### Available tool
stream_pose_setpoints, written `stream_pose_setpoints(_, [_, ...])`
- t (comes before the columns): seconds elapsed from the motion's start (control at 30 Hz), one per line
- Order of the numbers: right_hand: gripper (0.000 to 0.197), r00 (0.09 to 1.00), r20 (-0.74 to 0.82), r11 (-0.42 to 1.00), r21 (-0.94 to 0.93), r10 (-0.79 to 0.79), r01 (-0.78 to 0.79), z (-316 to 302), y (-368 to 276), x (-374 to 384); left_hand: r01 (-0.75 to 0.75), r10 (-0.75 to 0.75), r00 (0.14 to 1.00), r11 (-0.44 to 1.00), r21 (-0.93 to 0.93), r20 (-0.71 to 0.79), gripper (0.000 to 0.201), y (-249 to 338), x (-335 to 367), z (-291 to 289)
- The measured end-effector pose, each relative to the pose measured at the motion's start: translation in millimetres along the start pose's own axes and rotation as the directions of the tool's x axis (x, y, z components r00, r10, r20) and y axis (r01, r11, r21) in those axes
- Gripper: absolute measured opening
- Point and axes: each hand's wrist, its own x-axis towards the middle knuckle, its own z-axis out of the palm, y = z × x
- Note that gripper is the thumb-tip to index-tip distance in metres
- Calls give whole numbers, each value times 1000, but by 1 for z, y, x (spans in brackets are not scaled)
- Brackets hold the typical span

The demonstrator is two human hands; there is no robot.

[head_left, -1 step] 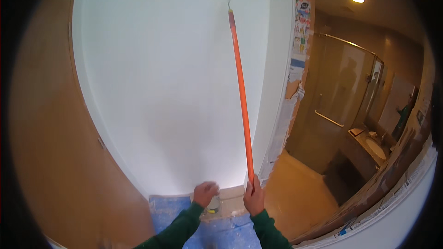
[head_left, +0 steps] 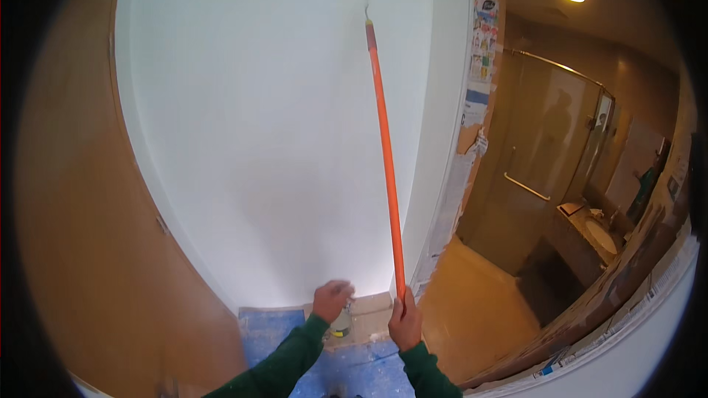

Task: The person uses a long-handled paint roller to apply white paint to a wall in a bathroom. They repeatedly dip the roller into a paint can on the floor and roll the paint onto the wall surface. The floor is protected by blue plastic sheeting and newspapers.

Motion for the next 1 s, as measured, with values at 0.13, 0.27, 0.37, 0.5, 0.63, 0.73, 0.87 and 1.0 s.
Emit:
stream_pose_setpoints(0.13, [39,963,137,973,-60,231,-225,-22,18,-80,121,-100,987,976,-182,123,31,33,40,44])
stream_pose_setpoints(0.27, [39,921,210,943,-118,329,-310,-32,41,-140,212,-178,973,941,-263,147,39,29,54,68])
stream_pose_setpoints(0.37, [38,914,205,930,-197,349,-311,-44,53,-176,313,-261,942,912,-267,212,41,15,51,82])
stream_pose_setpoints(0.5, [39,902,220,924,-181,371,-337,-59,69,-210,425,-360,892,874,-236,274,34,-11,34,91])
stream_pose_setpoints(0.63, [39,864,258,896,-227,433,-382,-65,88,-247,453,-394,874,872,-184,284,29,-52,13,88])
stream_pose_setpoints(0.73, [39,872,283,909,-241,400,-339,-65,116,-281,476,-430,853,873,-106,295,28,-70,-2,95])
stream_pose_setpoints(0.87, [40,861,295,906,-219,415,-361,-86,126,-312,348,-350,876,935,68,330,34,-70,-25,103])
stream_pose_setpoints(1.0, [39,799,240,834,-125,551,-538,-113,106,-282,280,-304,869,953,119,390,38,-54,-17,132])
